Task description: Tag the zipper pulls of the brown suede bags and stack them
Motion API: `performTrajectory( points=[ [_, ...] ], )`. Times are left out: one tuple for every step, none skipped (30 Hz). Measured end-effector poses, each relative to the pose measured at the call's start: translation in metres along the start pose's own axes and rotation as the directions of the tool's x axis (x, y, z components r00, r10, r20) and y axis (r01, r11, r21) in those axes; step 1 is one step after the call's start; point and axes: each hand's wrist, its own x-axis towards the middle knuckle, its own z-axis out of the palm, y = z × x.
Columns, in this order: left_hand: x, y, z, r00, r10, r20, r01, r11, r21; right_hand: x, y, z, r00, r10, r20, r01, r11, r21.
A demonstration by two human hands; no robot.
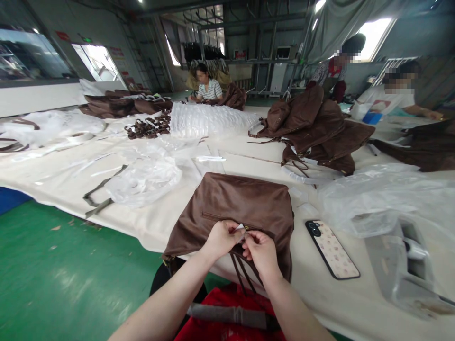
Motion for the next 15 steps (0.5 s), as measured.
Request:
performTrajectory(
  points=[
    [0.0, 0.0, 0.0, 1.0, 0.007, -0.004, -0.007, 1.0, 0.014, 0.0, 0.0, 0.0, 1.0, -0.001, -0.003, 0.001, 1.0, -0.007],
    [-0.001, 0.001, 0.0, 1.0, 0.014, -0.012, -0.014, 1.0, 0.025, 0.0, 0.001, 0.0, 1.0, -0.002, -0.008, 0.002, 1.0, -0.011],
    [-0.001, 0.001, 0.001, 0.999, 0.023, -0.022, -0.022, 0.999, 0.036, 0.0, 0.001, 0.001, 1.0, -0.003, -0.018, 0.003, 1.0, -0.013],
    [-0.002, 0.003, 0.001, 0.999, 0.032, -0.031, -0.031, 0.998, 0.047, -0.001, 0.001, 0.001, 1.0, -0.005, -0.029, 0.005, 1.0, -0.01],
    [-0.003, 0.004, 0.001, 0.998, 0.041, -0.039, -0.039, 0.998, 0.058, -0.001, 0.001, 0.002, 0.999, -0.009, -0.041, 0.009, 1.0, -0.004],
    [-0.004, 0.005, 0.002, 0.998, 0.051, -0.046, -0.048, 0.997, 0.067, -0.001, 0.001, 0.002, 0.999, -0.013, -0.052, 0.014, 1.0, 0.005],
    [-0.005, 0.006, 0.002, 0.997, 0.061, -0.051, -0.057, 0.996, 0.074, -0.001, 0.001, 0.003, 0.998, -0.015, -0.061, 0.016, 1.0, 0.018],
    [-0.007, 0.007, 0.003, 0.996, 0.071, -0.057, -0.066, 0.995, 0.08, 0.0, 0.001, 0.003, 0.997, -0.014, -0.07, 0.016, 0.999, 0.035],
    [-0.008, 0.007, 0.005, 0.995, 0.083, -0.064, -0.077, 0.993, 0.086, 0.0, 0.001, 0.003, 0.997, -0.007, -0.077, 0.011, 0.998, 0.056],
    [-0.01, 0.007, 0.006, 0.992, 0.097, -0.078, -0.09, 0.991, 0.095, 0.001, 0.001, 0.004, 0.997, 0.004, -0.082, 0.003, 0.997, 0.08],
    [-0.011, 0.008, 0.007, 0.989, 0.116, -0.095, -0.105, 0.988, 0.109, 0.001, 0.001, 0.004, 0.996, 0.018, -0.089, -0.009, 0.994, 0.105],
    [-0.013, 0.008, 0.008, 0.984, 0.137, -0.114, -0.122, 0.984, 0.13, 0.002, 0.0, 0.004, 0.995, 0.033, -0.092, -0.021, 0.992, 0.127],
    [-0.014, 0.008, 0.009, 0.979, 0.158, -0.132, -0.137, 0.978, 0.158, 0.002, -0.001, 0.004, 0.995, 0.045, -0.09, -0.031, 0.988, 0.148],
    [-0.015, 0.008, 0.009, 0.973, 0.177, -0.146, -0.149, 0.971, 0.186, 0.002, -0.002, 0.004, 0.995, 0.053, -0.083, -0.039, 0.985, 0.167],
    [-0.016, 0.009, 0.009, 0.969, 0.192, -0.155, -0.157, 0.965, 0.211, 0.001, -0.003, 0.004, 0.995, 0.06, -0.075, -0.046, 0.982, 0.186]
  ],
)
